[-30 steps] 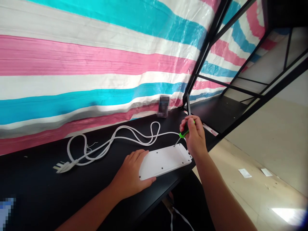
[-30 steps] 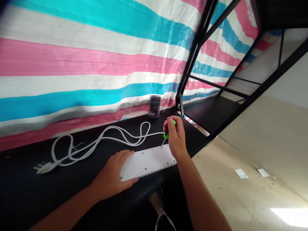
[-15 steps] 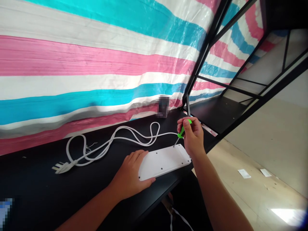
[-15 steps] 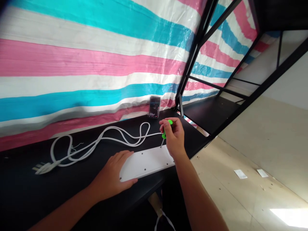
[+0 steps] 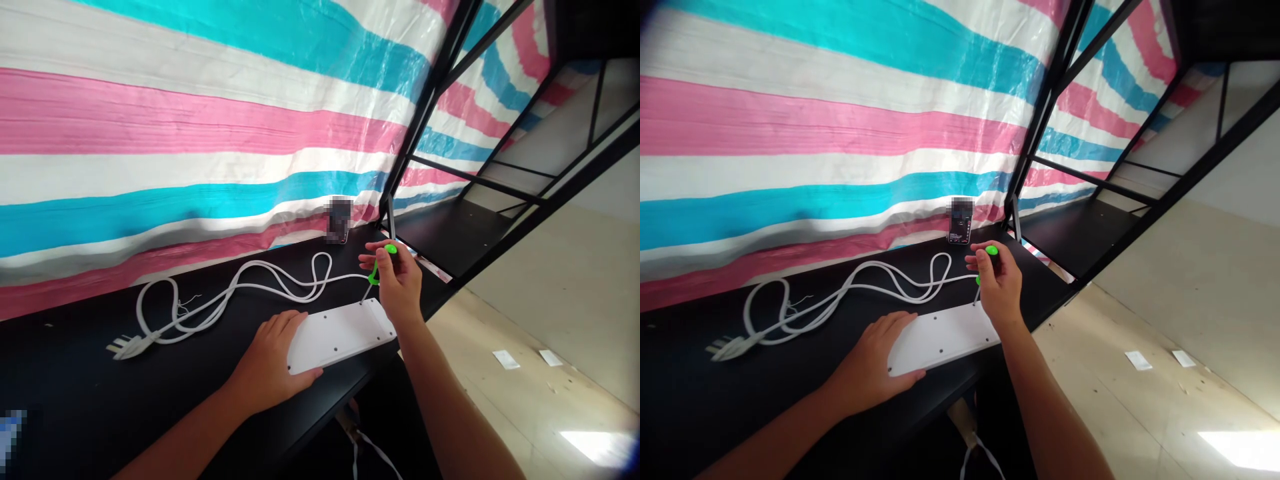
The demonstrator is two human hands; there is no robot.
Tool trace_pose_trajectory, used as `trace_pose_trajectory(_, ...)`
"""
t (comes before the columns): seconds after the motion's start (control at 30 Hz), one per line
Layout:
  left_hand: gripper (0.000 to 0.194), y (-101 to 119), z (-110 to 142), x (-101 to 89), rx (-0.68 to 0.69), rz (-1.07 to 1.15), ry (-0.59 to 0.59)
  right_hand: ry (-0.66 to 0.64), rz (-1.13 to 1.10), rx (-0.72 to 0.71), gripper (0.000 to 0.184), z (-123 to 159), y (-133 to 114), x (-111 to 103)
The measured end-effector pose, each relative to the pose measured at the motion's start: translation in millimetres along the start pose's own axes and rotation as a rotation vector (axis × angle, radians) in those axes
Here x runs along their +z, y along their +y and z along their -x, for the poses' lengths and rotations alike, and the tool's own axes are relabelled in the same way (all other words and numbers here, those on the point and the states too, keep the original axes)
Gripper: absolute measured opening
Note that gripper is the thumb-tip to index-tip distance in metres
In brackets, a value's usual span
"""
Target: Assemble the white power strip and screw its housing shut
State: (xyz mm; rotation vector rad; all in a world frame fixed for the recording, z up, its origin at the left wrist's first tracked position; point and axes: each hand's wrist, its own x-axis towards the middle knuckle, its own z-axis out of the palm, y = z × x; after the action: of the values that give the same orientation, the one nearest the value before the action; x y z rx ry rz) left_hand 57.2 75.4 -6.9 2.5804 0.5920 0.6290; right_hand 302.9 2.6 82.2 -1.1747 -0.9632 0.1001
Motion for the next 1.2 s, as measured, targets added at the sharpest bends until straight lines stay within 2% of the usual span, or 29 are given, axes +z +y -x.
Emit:
trace_pose_trajectory(0.17, 0.084, -1.1, -0.2, 1.9, 0.006, -0.005, 0.012, 0.094, 0.074, -0.067, 0.024, 8.3, 3.9, 12.4)
trace_pose_trajectory(0.3, 0.085, -0.6, 0.4, 1.1, 0.002, 0.000, 0.000, 0.071, 0.044, -0.076, 0.025, 7.5, 7.2, 9.3)
trace_pose_trajectory(0.47, 0.083, 0.8, 0.7, -0.5, -0.017, -0.003, -0.016, 0.104, -0.051, -0.146, 0.023, -0.7, -12.0, 7.9)
trace_pose_trajectory(0.6, 0.083, 1.6, -0.1, -0.9, -0.008, 0.009, -0.015, -0.005, -0.159, -0.059, 0.024, 2.4, -24.0, 20.7)
trace_pose_trajectory(0.77, 0.084, 1.9, -1.1, -0.8, -0.003, 0.010, -0.021, -0.102, -0.255, 0.036, 0.027, 17.2, -20.0, 39.9)
trace_pose_trajectory(1.1, 0.083, 2.5, -0.6, -0.6, -0.017, 0.028, -0.028, -0.126, -0.244, 0.010, 0.028, 21.6, -14.5, 54.3)
trace_pose_trajectory(1.2, 0.085, 2.1, -0.6, -0.7, -0.020, 0.022, -0.026, -0.179, -0.253, 0.017, 0.031, 22.5, -13.6, 54.0)
